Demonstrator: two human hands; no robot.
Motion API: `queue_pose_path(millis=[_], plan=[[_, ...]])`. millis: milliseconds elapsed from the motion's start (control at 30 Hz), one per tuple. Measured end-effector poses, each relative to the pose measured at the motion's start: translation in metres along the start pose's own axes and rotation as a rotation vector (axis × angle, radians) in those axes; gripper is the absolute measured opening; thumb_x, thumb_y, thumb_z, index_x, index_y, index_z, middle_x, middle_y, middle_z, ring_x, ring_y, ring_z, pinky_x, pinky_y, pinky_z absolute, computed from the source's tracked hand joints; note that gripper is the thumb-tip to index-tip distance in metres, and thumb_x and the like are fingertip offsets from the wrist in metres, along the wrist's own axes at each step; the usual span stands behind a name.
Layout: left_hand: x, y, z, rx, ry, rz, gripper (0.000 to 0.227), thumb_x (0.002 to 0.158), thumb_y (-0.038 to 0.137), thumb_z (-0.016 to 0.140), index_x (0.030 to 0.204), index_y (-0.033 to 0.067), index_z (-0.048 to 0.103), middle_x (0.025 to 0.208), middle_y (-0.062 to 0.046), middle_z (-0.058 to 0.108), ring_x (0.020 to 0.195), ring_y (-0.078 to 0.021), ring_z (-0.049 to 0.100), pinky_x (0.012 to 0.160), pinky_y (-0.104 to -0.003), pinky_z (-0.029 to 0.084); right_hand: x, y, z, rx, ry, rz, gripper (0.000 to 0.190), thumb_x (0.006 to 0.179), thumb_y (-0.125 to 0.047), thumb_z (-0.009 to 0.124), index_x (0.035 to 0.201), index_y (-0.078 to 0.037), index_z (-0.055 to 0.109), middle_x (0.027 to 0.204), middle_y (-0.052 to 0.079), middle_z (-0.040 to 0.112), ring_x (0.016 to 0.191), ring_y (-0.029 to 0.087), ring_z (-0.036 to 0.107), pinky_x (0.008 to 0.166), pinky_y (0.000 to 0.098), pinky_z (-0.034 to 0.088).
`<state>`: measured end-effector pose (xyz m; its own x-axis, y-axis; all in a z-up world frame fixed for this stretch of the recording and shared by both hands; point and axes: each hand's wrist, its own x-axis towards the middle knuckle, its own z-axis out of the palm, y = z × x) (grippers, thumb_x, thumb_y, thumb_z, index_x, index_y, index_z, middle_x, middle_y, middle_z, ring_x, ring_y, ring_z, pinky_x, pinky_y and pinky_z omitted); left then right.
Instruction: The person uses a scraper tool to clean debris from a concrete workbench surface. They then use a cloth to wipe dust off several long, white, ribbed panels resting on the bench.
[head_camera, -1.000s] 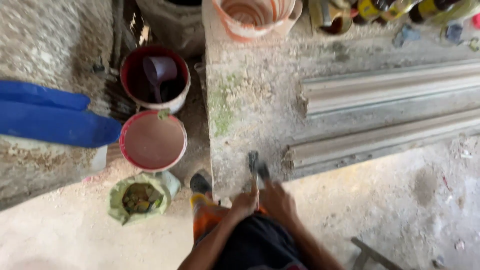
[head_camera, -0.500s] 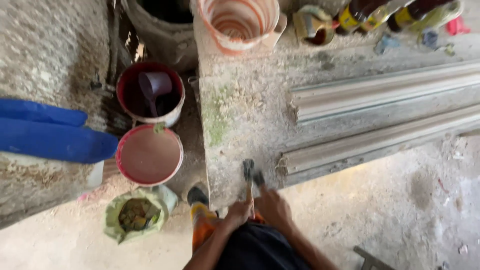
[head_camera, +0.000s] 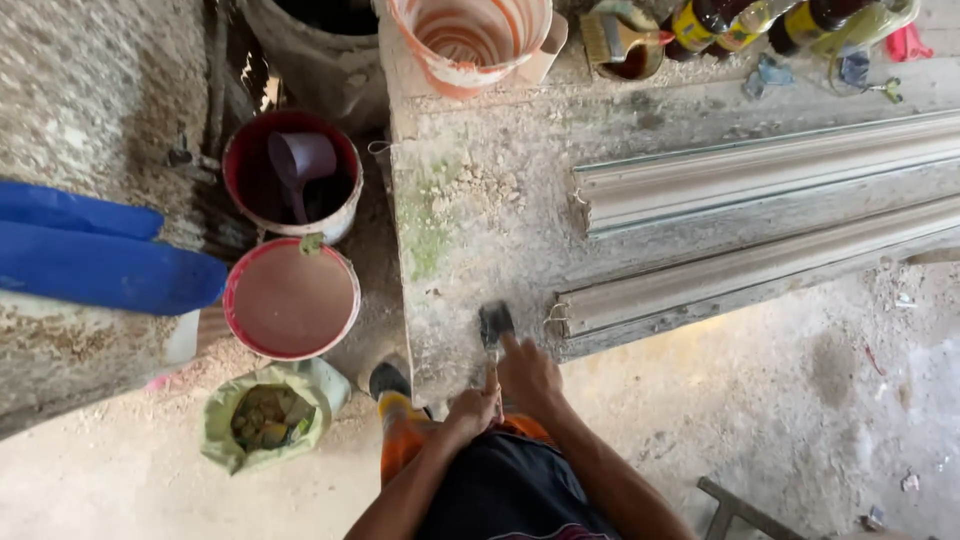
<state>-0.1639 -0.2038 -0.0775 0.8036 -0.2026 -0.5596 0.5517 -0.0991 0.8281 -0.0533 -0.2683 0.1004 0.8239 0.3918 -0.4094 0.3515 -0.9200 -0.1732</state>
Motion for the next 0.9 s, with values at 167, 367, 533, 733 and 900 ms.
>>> queue_pose_path(millis=[167,367,533,733,900], plan=[[0.010,0.027,-0.025,-0.018,0.067,-0.193,0.081,0.101,0.070,0.026,0.069,0.0096,0.070,0.067,-0.008,0.071,0.070,-0.0268,0.071,0.083,-0.042,0.056,-0.032,-0.008,-0.011,-0.093,-0.166,0.023,0.047,0.095,-0.029,0.059,0.138,-0.013,0.047,0.097,0.027,0.068,0.085,0.047,0.072,0.069,0.0572,0.059],[-0.002,-0.018,0.017,-0.136,0.051,-0.182,0.076,0.100,0.064,0.031,0.066,0.0086,0.070,0.068,-0.007,0.073,0.071,-0.0251,0.073,0.084,-0.040,0.056,-0.005,0.005,0.020,-0.106,-0.067,-0.036,0.041,0.090,-0.034,0.065,0.122,-0.009,0.055,0.100,0.025,0.069,0.084,0.046,0.072,0.064,0.0533,0.061],[0.004,-0.004,0.001,-0.033,0.098,-0.236,0.076,0.098,0.067,0.038,0.067,0.0083,0.074,0.071,-0.006,0.075,0.073,-0.0226,0.074,0.083,-0.038,0.056,0.029,-0.002,0.014,-0.130,-0.022,-0.068,0.040,0.091,-0.033,0.064,0.123,-0.011,0.053,0.101,0.024,0.069,0.086,0.044,0.073,0.065,0.0519,0.062],[0.039,-0.085,0.028,0.089,0.097,0.115,0.056,0.099,0.046,0.044,0.071,0.0100,0.076,0.070,-0.008,0.075,0.070,-0.0255,0.073,0.074,-0.042,0.059,-0.013,-0.003,0.020,-0.124,0.004,-0.099,0.033,0.098,-0.029,0.058,0.124,-0.012,0.048,0.104,0.022,0.068,0.085,0.042,0.075,0.064,0.0525,0.062],[-0.013,0.017,-0.006,-0.035,0.106,-0.171,0.081,0.100,0.067,0.027,0.066,0.0081,0.072,0.068,-0.007,0.075,0.073,-0.0246,0.073,0.087,-0.039,0.055,-0.047,-0.008,-0.006,-0.088,-0.342,-0.042,0.044,0.090,-0.032,0.065,0.127,-0.013,0.051,0.107,0.024,0.063,0.084,0.049,0.071,0.070,0.0575,0.059]])
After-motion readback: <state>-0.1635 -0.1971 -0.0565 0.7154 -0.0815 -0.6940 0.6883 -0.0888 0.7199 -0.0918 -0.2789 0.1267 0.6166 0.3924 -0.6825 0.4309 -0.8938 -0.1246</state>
